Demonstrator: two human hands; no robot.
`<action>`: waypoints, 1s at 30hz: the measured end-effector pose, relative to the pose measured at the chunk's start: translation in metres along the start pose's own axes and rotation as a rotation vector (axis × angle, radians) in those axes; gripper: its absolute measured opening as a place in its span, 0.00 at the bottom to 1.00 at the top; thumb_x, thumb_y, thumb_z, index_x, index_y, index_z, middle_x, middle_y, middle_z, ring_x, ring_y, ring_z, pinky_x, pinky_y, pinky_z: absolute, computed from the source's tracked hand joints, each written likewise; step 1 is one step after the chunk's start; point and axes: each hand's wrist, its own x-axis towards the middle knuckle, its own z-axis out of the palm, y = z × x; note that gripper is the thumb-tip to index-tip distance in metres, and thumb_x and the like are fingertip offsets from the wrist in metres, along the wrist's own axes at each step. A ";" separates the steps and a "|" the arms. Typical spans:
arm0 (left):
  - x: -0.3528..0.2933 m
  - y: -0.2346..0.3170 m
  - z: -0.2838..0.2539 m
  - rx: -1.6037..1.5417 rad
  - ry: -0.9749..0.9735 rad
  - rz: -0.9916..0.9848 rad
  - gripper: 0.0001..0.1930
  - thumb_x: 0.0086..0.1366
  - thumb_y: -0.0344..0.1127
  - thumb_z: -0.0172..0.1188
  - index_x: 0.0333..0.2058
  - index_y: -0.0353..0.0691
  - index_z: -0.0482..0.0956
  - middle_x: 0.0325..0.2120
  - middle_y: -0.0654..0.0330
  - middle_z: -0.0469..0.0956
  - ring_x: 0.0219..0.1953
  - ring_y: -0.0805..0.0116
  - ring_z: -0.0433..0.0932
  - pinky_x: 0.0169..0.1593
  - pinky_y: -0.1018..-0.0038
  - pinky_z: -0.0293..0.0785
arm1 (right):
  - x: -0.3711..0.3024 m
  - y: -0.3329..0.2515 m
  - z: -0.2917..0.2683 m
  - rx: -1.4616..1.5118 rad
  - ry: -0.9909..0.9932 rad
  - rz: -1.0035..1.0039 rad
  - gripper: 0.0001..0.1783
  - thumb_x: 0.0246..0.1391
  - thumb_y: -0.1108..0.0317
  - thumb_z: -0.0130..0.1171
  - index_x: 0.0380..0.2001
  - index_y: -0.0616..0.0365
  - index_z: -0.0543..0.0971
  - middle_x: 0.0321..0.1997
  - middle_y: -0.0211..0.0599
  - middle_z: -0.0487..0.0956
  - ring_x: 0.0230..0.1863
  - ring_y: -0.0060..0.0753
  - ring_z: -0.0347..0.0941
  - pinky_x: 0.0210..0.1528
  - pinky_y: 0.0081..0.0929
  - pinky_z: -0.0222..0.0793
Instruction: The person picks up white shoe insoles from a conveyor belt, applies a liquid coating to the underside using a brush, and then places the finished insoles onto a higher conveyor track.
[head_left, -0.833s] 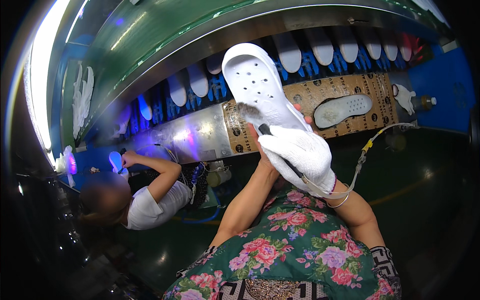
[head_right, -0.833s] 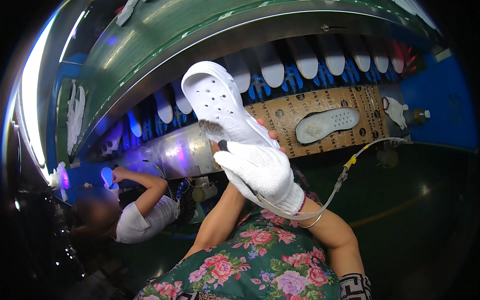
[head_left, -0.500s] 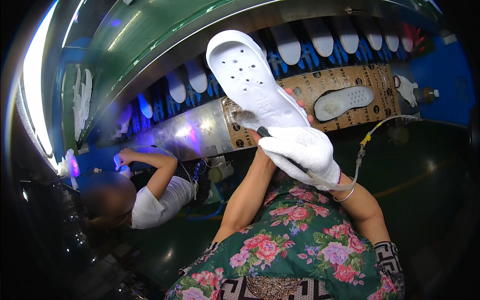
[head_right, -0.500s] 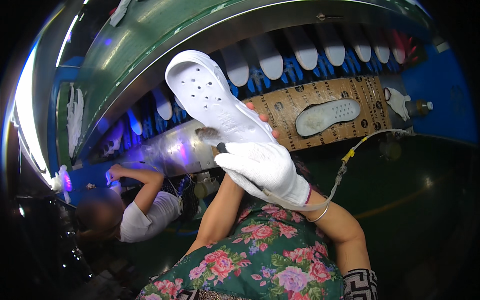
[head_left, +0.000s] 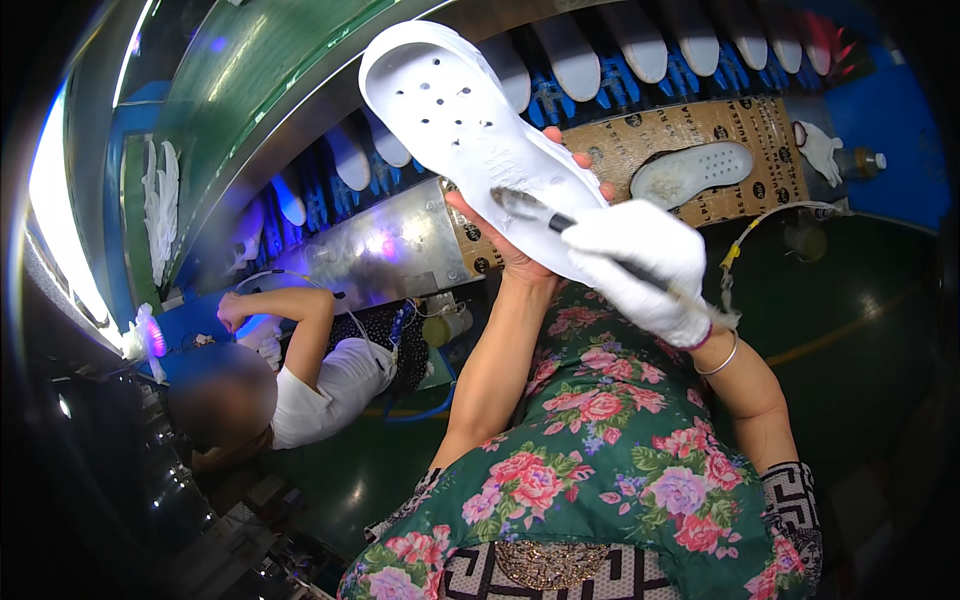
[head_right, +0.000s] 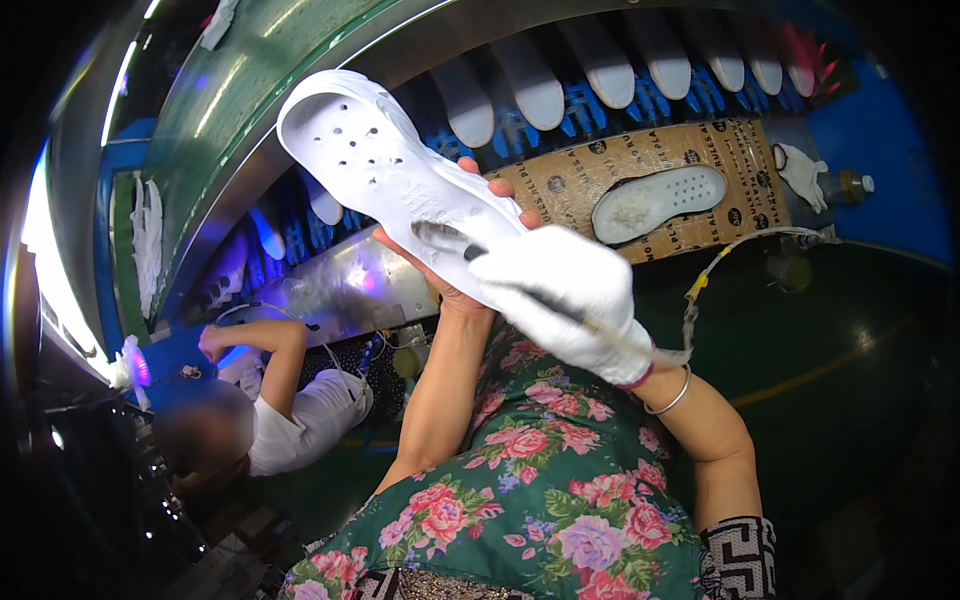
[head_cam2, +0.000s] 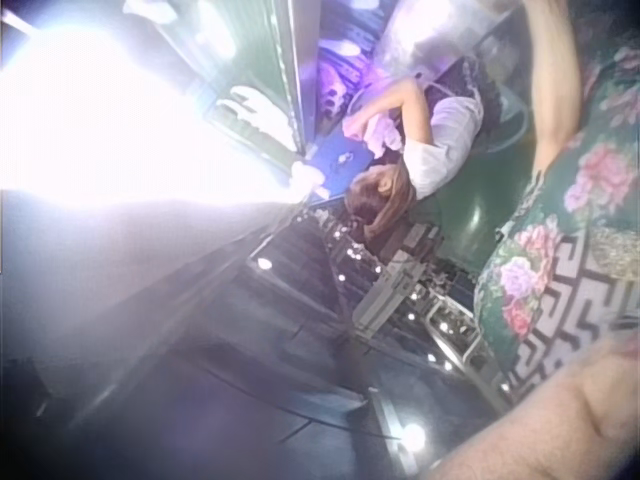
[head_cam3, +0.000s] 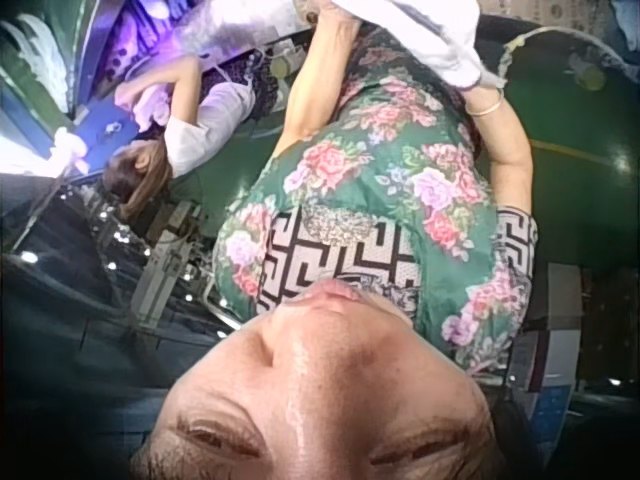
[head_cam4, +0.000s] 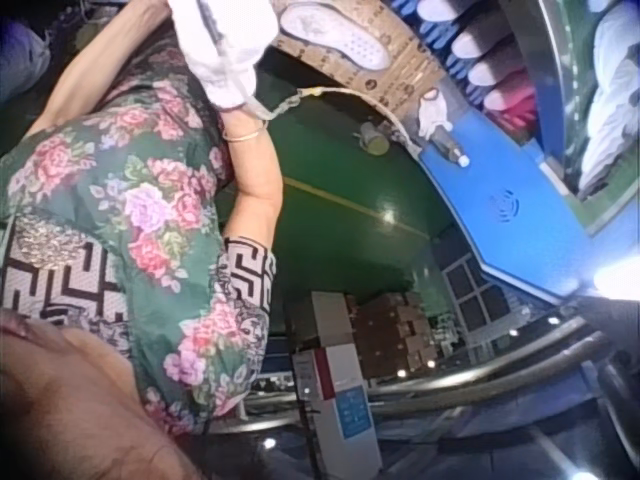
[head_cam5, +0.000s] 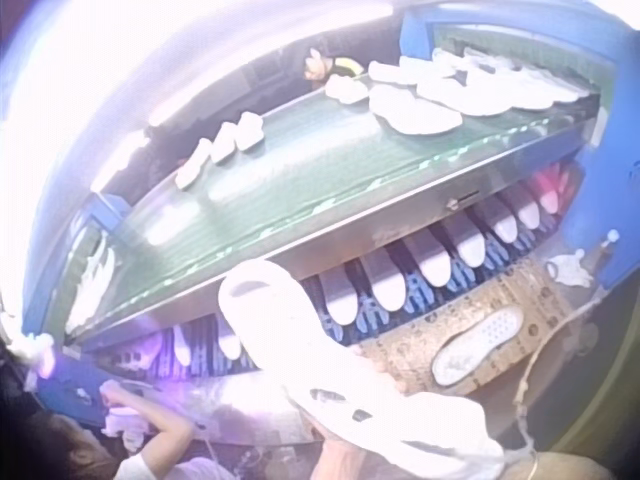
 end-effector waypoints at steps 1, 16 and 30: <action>0.003 0.003 -0.006 0.007 -0.111 -0.043 0.58 0.46 0.85 0.50 0.62 0.38 0.62 0.52 0.52 0.72 0.51 0.47 0.74 0.43 0.43 0.78 | 0.003 0.000 -0.004 -0.156 -0.077 -0.207 0.11 0.45 0.75 0.69 0.36 0.55 0.85 0.32 0.39 0.84 0.32 0.38 0.81 0.33 0.28 0.75; -0.002 0.030 0.004 -0.067 -0.104 -0.298 0.62 0.43 0.82 0.57 0.63 0.33 0.58 0.44 0.40 0.72 0.45 0.44 0.73 0.47 0.54 0.74 | 0.002 0.009 -0.009 -0.080 -0.165 0.052 0.11 0.46 0.72 0.70 0.36 0.55 0.86 0.34 0.37 0.84 0.33 0.30 0.82 0.36 0.25 0.76; 0.031 0.061 0.011 0.220 -0.246 -0.558 0.56 0.46 0.82 0.51 0.57 0.33 0.64 0.35 0.50 0.67 0.29 0.62 0.66 0.32 0.67 0.58 | -0.008 0.001 0.000 -0.155 -0.256 -0.208 0.14 0.44 0.74 0.69 0.38 0.53 0.85 0.34 0.38 0.84 0.35 0.38 0.81 0.36 0.29 0.77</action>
